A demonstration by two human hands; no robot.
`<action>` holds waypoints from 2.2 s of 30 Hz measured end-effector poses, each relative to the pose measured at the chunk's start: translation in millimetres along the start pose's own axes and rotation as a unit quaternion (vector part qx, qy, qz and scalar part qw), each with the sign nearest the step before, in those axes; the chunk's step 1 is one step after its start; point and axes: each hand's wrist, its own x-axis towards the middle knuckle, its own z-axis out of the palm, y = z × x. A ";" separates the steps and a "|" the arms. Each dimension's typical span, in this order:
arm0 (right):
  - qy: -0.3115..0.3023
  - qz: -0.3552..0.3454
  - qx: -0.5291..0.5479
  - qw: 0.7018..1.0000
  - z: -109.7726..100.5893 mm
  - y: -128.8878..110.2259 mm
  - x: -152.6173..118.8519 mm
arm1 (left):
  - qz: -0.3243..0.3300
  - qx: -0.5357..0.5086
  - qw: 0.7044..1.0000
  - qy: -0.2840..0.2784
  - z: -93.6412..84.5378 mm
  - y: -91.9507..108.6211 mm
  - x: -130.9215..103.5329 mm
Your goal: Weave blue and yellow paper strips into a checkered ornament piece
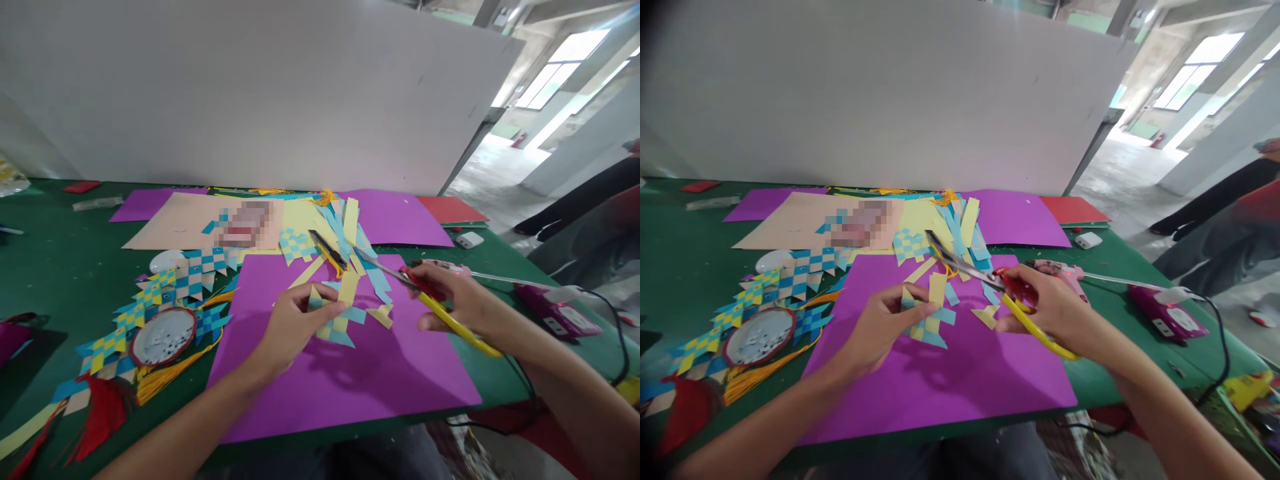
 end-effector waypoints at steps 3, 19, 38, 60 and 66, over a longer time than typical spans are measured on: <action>-0.044 0.041 -0.087 0.994 -26.7 14.1 -4.1 | 0.000 0.003 1.000 0.002 -0.4 2.4 -0.4; -0.181 0.016 -0.079 0.980 -9.9 9.6 10.5 | 0.003 0.036 0.999 0.014 0.1 -0.4 -0.1; -0.187 0.009 -0.108 0.976 -2.9 -3.9 19.5 | -0.021 0.001 0.999 0.024 1.0 -0.5 -0.9; -0.186 0.023 -0.145 0.972 -1.9 -8.7 21.9 | -0.002 0.034 0.999 0.011 0.5 3.1 -1.7; -0.162 0.030 -0.151 0.975 -0.4 -6.9 20.9 | -0.002 0.024 1.000 0.009 0.4 2.8 -1.9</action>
